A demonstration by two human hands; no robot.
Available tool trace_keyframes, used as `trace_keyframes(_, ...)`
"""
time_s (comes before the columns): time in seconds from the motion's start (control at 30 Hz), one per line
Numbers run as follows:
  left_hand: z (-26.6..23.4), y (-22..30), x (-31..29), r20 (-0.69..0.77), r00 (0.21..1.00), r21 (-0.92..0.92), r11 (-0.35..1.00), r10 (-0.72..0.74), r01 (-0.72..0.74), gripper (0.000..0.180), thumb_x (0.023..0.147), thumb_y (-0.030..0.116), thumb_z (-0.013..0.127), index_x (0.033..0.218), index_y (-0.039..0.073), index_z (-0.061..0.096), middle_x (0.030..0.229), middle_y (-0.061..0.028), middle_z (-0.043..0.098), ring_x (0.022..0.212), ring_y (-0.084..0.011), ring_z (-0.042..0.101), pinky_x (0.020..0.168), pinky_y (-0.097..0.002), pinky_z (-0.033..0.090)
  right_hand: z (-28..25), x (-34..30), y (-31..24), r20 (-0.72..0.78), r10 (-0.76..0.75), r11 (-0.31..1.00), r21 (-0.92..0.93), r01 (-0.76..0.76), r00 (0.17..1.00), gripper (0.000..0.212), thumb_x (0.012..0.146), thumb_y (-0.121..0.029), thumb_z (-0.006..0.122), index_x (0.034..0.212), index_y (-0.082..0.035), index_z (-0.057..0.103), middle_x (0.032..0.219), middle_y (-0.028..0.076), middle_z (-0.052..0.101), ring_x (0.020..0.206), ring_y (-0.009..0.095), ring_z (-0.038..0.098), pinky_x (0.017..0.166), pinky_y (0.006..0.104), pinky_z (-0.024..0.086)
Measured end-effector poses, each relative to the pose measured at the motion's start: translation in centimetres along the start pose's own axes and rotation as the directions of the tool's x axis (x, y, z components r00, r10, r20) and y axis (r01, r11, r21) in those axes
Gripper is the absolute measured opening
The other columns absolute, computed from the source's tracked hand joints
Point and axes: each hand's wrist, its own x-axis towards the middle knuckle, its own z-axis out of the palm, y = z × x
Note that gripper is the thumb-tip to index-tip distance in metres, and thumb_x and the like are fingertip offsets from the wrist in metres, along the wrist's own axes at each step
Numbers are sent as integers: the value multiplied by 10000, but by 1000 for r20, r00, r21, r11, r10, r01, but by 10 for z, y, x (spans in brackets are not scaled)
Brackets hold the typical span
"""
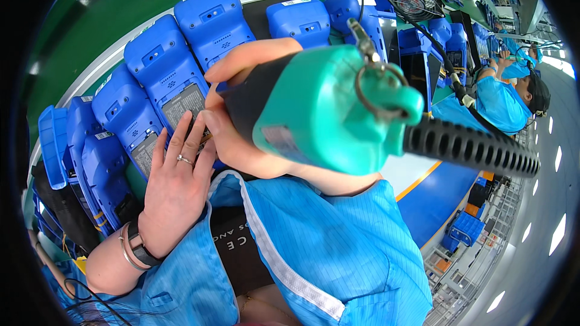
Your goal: The person secures components and battery covers onto handheld industrial electronic devices with an electric screwdriver, driving screws into each device.
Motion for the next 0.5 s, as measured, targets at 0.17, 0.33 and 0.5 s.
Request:
trace_keyframes(0.17,-1,0,0,4,1000,7,1000,-7,6,307,818,126,534,1083,-17,591,1352,-240,454,1314,-364,376,1009,-545,346,4,-3,2,-43,-35,997,65,38,998,406,863,-73,631,1156,-124,356,678,64,527,553,154,513,569,350,466)
trace_keyframes(0.33,-1,0,0,9,1000,11,1000,0,0,309,813,121,534,1084,-15,590,1360,-240,444,1318,-362,371,1012,-544,342,4,-4,1,-55,-35,997,71,39,998,418,857,-74,636,1163,-127,357,683,63,529,555,153,518,569,351,467)
trace_keyframes(0.5,1,0,-1,5,1000,3,1000,-2,2,309,812,115,529,1085,-16,589,1357,-242,446,1320,-364,366,1015,-544,337,5,-3,1,-48,-42,996,80,46,998,424,849,-52,627,1166,-126,356,692,68,533,560,158,522,575,354,470)
